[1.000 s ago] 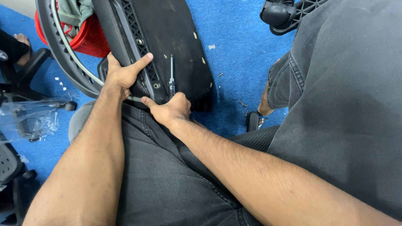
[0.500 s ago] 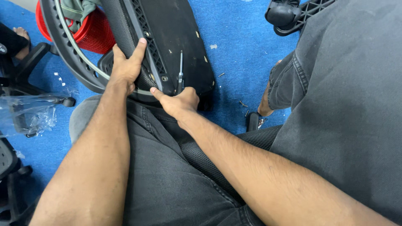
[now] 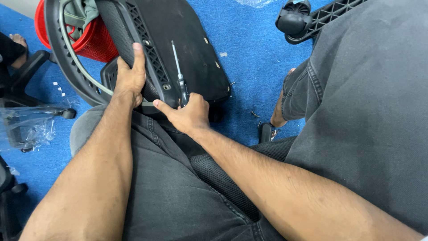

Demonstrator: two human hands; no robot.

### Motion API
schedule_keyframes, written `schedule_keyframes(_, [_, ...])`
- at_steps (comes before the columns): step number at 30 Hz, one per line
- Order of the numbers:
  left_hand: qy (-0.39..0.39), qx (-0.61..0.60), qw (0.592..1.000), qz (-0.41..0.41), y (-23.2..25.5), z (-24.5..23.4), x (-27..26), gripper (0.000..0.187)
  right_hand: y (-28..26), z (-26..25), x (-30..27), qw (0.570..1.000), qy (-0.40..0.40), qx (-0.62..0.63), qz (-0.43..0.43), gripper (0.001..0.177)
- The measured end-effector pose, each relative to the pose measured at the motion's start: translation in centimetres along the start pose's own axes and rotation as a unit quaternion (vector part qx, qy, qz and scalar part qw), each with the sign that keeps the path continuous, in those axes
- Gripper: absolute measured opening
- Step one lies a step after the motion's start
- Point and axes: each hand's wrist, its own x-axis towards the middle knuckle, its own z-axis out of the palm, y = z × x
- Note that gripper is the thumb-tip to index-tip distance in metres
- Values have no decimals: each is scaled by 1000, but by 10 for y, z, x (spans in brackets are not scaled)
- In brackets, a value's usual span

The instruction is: The person uses a screwdriver to attach a black plastic frame to a chair backrest, then flips the assembly and continues tightening screws to secure the parts together.

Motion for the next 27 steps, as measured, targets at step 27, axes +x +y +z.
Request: schedule_keyframes(27, [-106,-62,970,-209,-32,-58,-11,94,21,51,-8,946,-220,61,231,50])
